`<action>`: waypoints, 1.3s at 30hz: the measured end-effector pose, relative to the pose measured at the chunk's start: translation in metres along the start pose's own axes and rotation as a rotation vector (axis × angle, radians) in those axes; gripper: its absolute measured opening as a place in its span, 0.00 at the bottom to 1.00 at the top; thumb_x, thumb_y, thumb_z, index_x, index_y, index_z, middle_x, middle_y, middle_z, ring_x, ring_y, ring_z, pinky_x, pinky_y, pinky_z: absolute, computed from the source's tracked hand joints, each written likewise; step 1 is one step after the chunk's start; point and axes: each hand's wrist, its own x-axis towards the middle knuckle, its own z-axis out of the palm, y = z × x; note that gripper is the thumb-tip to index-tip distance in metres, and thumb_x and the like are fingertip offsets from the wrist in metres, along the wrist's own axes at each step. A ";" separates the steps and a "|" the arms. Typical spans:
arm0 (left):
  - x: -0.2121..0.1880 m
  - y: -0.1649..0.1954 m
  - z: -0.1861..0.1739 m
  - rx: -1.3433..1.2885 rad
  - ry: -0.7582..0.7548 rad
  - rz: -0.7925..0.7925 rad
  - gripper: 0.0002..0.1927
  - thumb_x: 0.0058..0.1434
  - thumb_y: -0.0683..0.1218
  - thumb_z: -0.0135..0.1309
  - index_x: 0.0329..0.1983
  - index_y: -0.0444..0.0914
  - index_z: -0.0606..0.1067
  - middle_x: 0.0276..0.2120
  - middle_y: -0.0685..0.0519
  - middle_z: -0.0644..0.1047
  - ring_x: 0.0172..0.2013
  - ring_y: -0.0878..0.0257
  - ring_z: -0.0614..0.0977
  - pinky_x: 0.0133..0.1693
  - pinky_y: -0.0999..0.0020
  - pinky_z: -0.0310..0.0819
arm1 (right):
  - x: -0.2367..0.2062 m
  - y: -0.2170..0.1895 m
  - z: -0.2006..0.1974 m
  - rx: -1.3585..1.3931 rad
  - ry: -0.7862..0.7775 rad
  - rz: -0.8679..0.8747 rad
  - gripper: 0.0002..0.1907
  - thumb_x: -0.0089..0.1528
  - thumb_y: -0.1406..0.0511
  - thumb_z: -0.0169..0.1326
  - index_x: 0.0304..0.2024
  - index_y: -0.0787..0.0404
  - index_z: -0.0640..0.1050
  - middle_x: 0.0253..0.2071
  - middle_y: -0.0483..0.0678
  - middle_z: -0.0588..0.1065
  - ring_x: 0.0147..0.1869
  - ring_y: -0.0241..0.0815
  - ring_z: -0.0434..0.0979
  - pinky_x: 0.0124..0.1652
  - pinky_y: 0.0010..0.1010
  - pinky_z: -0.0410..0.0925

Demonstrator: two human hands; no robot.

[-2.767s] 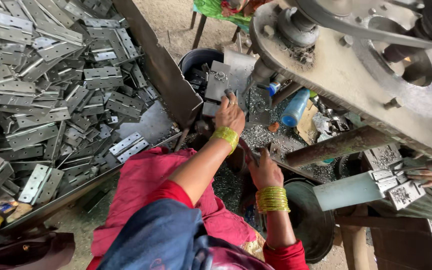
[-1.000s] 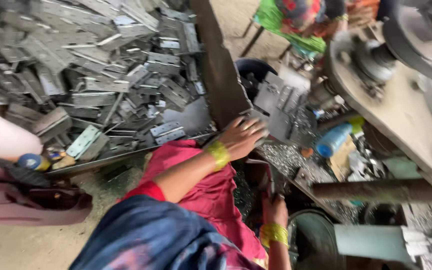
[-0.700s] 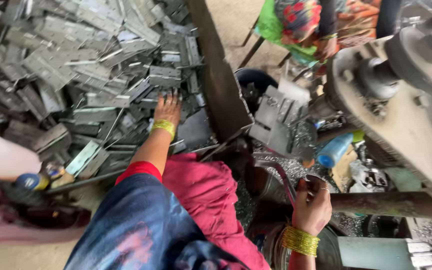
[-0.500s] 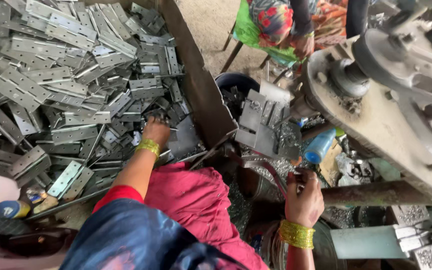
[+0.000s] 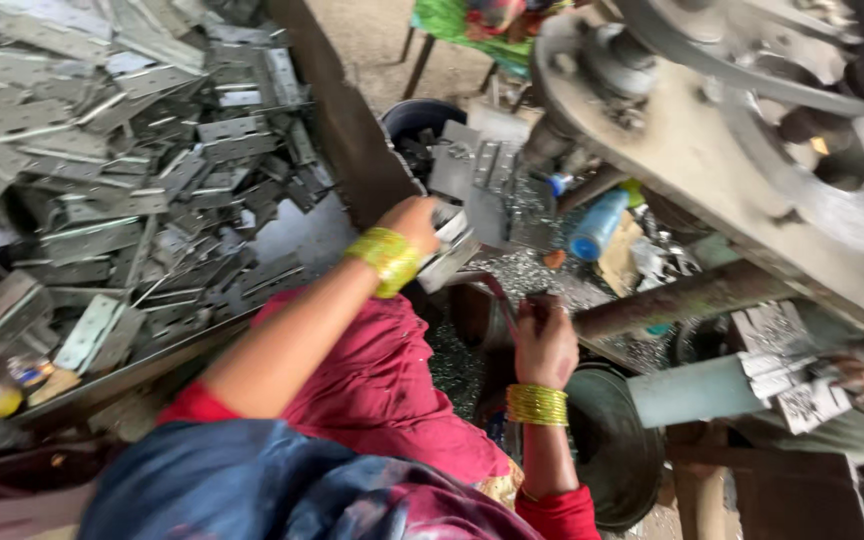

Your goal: The person repeatedly picks up metal plates from a bin, places them into a press machine, and operates the lever to process them. The person then removes the processed plates and places them into a bucket.

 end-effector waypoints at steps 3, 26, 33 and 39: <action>0.031 0.043 0.063 0.179 0.304 0.153 0.23 0.57 0.39 0.59 0.58 0.33 0.75 0.51 0.35 0.78 0.52 0.41 0.79 0.53 0.51 0.75 | 0.000 -0.002 -0.001 -0.008 -0.027 0.016 0.12 0.63 0.58 0.57 0.44 0.58 0.79 0.39 0.53 0.81 0.42 0.55 0.82 0.42 0.44 0.71; 0.014 0.075 0.074 0.858 -0.071 0.176 0.16 0.68 0.46 0.46 0.44 0.34 0.84 0.61 0.38 0.74 0.71 0.49 0.63 0.60 0.58 0.55 | -0.051 0.098 0.084 -0.218 -0.424 0.288 0.29 0.62 0.47 0.54 0.53 0.61 0.75 0.42 0.68 0.78 0.50 0.69 0.78 0.47 0.55 0.69; 0.034 0.070 0.077 0.808 -0.102 0.132 0.19 0.68 0.46 0.44 0.54 0.33 0.79 0.69 0.40 0.67 0.74 0.49 0.56 0.66 0.52 0.47 | -0.010 0.135 0.071 -0.226 -0.490 0.232 0.26 0.60 0.49 0.56 0.49 0.62 0.77 0.43 0.67 0.79 0.51 0.69 0.78 0.47 0.53 0.71; 0.037 0.066 0.086 0.784 0.122 0.165 0.23 0.64 0.47 0.43 0.58 0.34 0.76 0.69 0.43 0.62 0.72 0.46 0.52 0.68 0.41 0.32 | -0.044 0.118 0.084 -0.210 -0.458 0.343 0.27 0.61 0.48 0.54 0.49 0.63 0.78 0.43 0.67 0.79 0.52 0.68 0.79 0.48 0.52 0.71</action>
